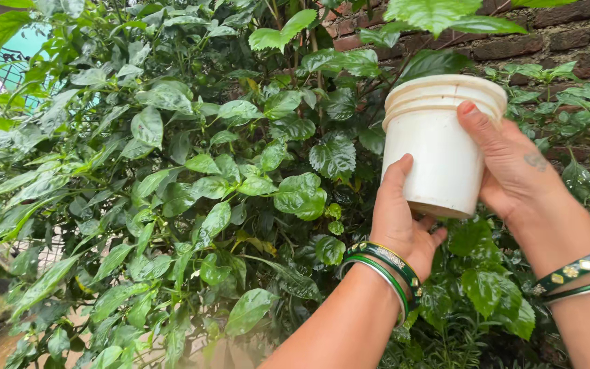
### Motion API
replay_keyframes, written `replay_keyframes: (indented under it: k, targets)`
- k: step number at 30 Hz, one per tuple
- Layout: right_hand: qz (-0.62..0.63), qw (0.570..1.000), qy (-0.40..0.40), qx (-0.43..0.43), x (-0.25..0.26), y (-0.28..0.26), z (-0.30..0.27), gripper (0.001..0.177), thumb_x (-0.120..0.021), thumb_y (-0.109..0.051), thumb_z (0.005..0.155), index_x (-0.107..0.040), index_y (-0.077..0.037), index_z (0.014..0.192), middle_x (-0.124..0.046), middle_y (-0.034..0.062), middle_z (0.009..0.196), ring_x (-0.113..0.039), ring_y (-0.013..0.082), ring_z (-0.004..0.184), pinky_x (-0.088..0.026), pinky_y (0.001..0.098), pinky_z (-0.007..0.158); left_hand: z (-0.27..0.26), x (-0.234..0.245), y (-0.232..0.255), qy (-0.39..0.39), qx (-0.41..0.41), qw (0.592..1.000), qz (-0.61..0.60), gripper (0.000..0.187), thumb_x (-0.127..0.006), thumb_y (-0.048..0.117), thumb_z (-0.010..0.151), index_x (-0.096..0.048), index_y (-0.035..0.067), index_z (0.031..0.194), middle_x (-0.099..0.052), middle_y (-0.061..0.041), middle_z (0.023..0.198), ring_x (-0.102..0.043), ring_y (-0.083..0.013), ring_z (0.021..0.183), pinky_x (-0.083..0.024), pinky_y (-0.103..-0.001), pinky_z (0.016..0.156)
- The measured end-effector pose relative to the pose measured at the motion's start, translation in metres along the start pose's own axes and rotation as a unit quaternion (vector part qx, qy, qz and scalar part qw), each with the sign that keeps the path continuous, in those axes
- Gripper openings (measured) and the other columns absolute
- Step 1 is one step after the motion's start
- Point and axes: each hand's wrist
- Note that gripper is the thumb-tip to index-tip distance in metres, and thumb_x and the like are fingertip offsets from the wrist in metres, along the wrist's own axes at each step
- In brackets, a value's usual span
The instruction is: The person dips a bucket into a larger container of water and pours it onto several green plants and bushes in an outdoor area.
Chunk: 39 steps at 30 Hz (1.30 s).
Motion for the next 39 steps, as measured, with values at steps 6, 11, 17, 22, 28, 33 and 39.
replay_keyframes:
  k: [6,11,17,22,28,33,39]
  targets:
    - [-0.051,0.995,0.002,0.088,-0.009,-0.006,-0.016,0.084,-0.084,-0.031,0.086,-0.037,-0.006,0.151,-0.061,0.0077,0.138,-0.062,0.0219,0.128,-0.054,0.0408,0.109,-0.012,0.007,-0.012,-0.049,-0.041,0.997,-0.05,0.077,-0.069,0.061,0.074,-0.051,0.03,0.142,-0.058,0.006,0.141,-0.046,-0.0192,0.131,-0.025,-0.05,0.111]
    - [-0.02,0.997,-0.008,0.08,-0.011,-0.006,-0.041,0.08,-0.083,-0.032,0.086,-0.039,-0.006,0.148,-0.06,0.0057,0.14,-0.061,0.0204,0.13,-0.052,0.0414,0.109,-0.026,0.01,-0.023,-0.02,-0.074,0.996,-0.042,0.071,-0.07,0.06,0.075,-0.057,0.027,0.137,-0.064,0.008,0.133,-0.052,-0.0128,0.124,-0.033,-0.038,0.104]
    - [0.065,0.998,-0.014,-0.004,0.006,0.001,-0.052,0.074,-0.083,-0.034,0.085,-0.052,-0.005,0.145,-0.065,0.0083,0.137,-0.062,0.0228,0.128,-0.05,0.0431,0.11,-0.032,0.0,-0.042,0.079,-0.072,0.994,-0.003,0.073,-0.07,0.056,0.073,-0.058,0.023,0.137,-0.066,0.003,0.129,-0.054,-0.015,0.119,-0.035,-0.037,0.096]
    - [0.108,0.991,0.013,-0.071,0.014,0.009,-0.041,0.072,-0.08,-0.036,0.084,-0.054,-0.008,0.145,-0.066,0.0078,0.14,-0.063,0.0239,0.132,-0.048,0.0445,0.111,-0.02,-0.011,-0.044,0.171,-0.055,0.983,0.044,0.094,-0.074,0.054,0.081,-0.028,0.006,0.148,-0.055,-0.008,0.143,-0.051,-0.0172,0.135,-0.032,-0.038,0.117]
    - [0.087,0.994,0.017,-0.063,0.007,0.003,-0.037,0.07,-0.08,-0.036,0.085,-0.054,-0.009,0.145,-0.066,0.007,0.14,-0.064,0.0232,0.13,-0.049,0.0452,0.109,-0.021,-0.011,-0.03,0.117,-0.044,0.992,0.021,0.09,-0.072,0.054,0.077,-0.035,0.011,0.147,-0.055,-0.005,0.145,-0.047,-0.0201,0.138,-0.028,-0.045,0.119]
    - [-0.021,1.0,-0.002,0.017,-0.018,-0.013,-0.036,0.065,-0.079,-0.033,0.088,-0.053,-0.004,0.141,-0.065,0.0101,0.133,-0.065,0.0226,0.119,-0.052,0.0422,0.105,-0.047,-0.004,-0.013,0.028,-0.025,0.999,-0.029,0.075,-0.063,0.061,0.076,-0.051,0.029,0.143,-0.056,0.006,0.147,-0.043,-0.0181,0.137,-0.02,-0.053,0.113]
    - [-0.038,0.996,-0.003,0.085,-0.068,-0.014,-0.053,0.069,-0.083,-0.032,0.086,-0.049,-0.009,0.141,-0.065,0.0053,0.132,-0.066,0.0204,0.121,-0.056,0.0422,0.101,-0.081,0.015,0.021,-0.017,-0.067,0.995,-0.069,0.071,-0.066,0.059,0.074,-0.054,0.027,0.137,-0.059,0.001,0.143,-0.05,-0.0182,0.13,-0.033,-0.053,0.105]
Point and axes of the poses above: each hand's wrist, its own z-axis towards the middle knuckle, its own x-axis out of the back of the hand, y = z × x
